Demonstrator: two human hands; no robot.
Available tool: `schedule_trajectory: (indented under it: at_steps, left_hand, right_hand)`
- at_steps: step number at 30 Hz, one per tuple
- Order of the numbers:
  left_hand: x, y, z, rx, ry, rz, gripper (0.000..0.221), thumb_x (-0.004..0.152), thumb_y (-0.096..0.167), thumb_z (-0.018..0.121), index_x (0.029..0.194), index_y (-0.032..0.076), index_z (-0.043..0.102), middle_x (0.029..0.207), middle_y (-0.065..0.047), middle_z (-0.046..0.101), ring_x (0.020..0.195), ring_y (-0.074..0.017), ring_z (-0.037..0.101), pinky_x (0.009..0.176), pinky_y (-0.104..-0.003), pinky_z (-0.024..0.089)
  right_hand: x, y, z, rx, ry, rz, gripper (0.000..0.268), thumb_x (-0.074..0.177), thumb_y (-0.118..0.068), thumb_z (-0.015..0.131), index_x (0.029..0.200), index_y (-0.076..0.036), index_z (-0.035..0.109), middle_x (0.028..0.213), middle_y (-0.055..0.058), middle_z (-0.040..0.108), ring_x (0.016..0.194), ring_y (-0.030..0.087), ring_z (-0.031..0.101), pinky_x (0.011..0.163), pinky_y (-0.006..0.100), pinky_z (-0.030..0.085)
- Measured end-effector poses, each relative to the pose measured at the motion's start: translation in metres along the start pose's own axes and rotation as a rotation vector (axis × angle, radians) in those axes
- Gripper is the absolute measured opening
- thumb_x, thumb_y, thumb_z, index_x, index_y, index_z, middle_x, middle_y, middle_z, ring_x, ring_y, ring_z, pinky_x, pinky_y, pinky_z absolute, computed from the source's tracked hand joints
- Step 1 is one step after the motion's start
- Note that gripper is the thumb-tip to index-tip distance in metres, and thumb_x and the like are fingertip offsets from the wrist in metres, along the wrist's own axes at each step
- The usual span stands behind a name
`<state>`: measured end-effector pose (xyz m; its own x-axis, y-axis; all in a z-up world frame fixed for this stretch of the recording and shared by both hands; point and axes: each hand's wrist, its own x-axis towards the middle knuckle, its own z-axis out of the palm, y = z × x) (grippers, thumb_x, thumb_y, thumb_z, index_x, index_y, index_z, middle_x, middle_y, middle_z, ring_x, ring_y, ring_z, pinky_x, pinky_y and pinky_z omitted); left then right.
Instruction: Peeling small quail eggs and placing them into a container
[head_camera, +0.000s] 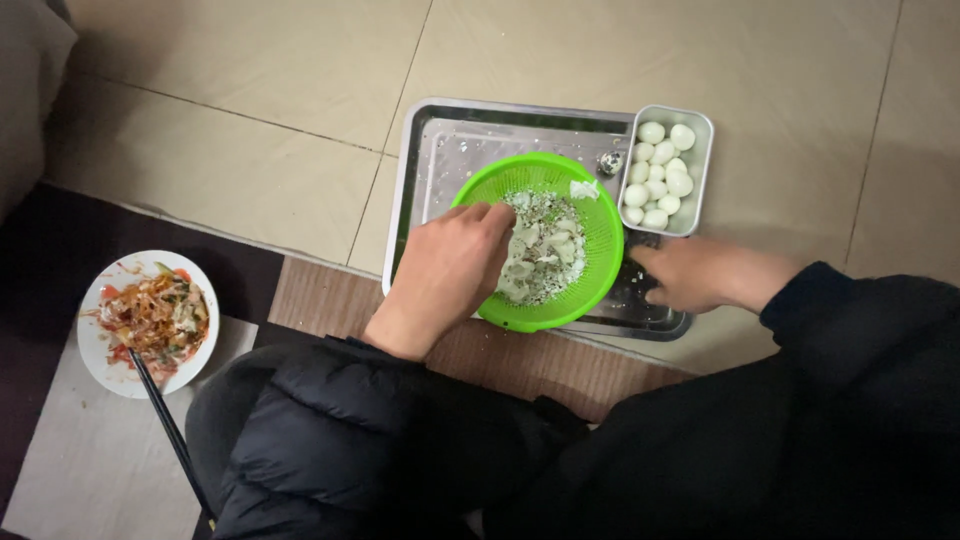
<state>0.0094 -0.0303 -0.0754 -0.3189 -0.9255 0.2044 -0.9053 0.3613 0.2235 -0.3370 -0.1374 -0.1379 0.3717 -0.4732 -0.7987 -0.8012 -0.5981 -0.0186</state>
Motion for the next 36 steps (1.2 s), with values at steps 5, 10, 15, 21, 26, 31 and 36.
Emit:
schedule_trajectory:
  at_steps: [5,10,15,21,26,31,36]
  left_hand:
    - [-0.003,-0.001,0.003,0.016,0.016,0.021,0.01,0.111,0.021,0.059,0.107,0.018,0.068,0.083,-0.003,0.072,0.087,-0.029,0.081,0.069,-0.044,0.067]
    - [-0.004,-0.003,0.002,0.005,-0.003,0.05,0.014,0.108,0.01,0.059,0.108,0.016,0.071,0.086,-0.004,0.073,0.088,-0.0291,0.081,0.069,-0.042,0.067]
    - [0.003,0.004,-0.019,-0.148,-0.013,0.024,0.025,0.107,-0.001,0.056,0.121,0.011,0.072,0.1,-0.009,0.069,0.1,-0.0349,0.079,0.074,-0.048,0.068]
    - [-0.002,0.005,-0.022,-0.107,-0.049,0.051,0.022,0.104,-0.003,0.06,0.117,0.009,0.074,0.099,-0.011,0.07,0.097,-0.0353,0.08,0.074,-0.047,0.068]
    - [-0.005,0.001,-0.009,-0.06,-0.065,0.048,0.023,0.102,-0.003,0.062,0.116,0.01,0.075,0.097,-0.009,0.07,0.094,-0.0328,0.081,0.073,-0.045,0.068]
    - [-0.009,-0.002,0.003,-0.013,-0.054,0.04,0.021,0.1,0.002,0.063,0.114,0.013,0.074,0.096,-0.008,0.072,0.094,-0.0336,0.082,0.073,-0.048,0.069]
    - [-0.009,-0.004,0.009,0.003,-0.088,0.013,0.021,0.099,0.003,0.063,0.112,0.015,0.074,0.093,-0.008,0.073,0.09,-0.032,0.082,0.072,-0.047,0.069]
  right_hand:
    - [-0.007,-0.014,-0.012,0.055,-0.04,0.005,0.062,0.103,-0.049,0.073,0.157,-0.02,0.064,0.139,0.021,0.082,0.135,0.042,0.078,0.115,0.053,0.063]
    - [-0.046,-0.034,-0.056,0.468,-0.131,0.141,0.064,0.114,-0.025,0.068,0.174,-0.019,0.048,0.126,0.023,0.085,0.075,0.024,0.079,0.066,0.033,0.066]
    - [-0.023,-0.009,-0.024,0.218,-0.127,0.107,0.08,0.111,-0.043,0.07,0.178,-0.018,0.034,0.138,0.018,0.081,0.059,0.018,0.078,0.064,0.034,0.07]
    - [0.013,-0.002,0.002,0.023,-0.074,0.119,0.073,0.107,-0.049,0.071,0.169,-0.017,0.049,0.124,0.019,0.085,0.065,0.024,0.086,0.067,0.035,0.072]
    - [-0.022,-0.011,-0.022,0.029,-0.051,0.108,0.084,0.105,-0.05,0.074,0.175,-0.016,0.043,0.142,0.028,0.079,0.117,0.042,0.087,0.095,0.052,0.071]
    - [-0.042,-0.02,-0.032,0.037,0.004,0.129,0.081,0.106,-0.042,0.073,0.175,-0.011,0.042,0.144,0.029,0.077,0.12,0.041,0.086,0.095,0.052,0.071]
    - [-0.014,-0.005,-0.008,-0.004,-0.05,0.101,0.097,0.107,-0.052,0.068,0.183,-0.018,0.019,0.173,0.026,0.051,0.147,0.048,0.068,0.116,0.064,0.059]
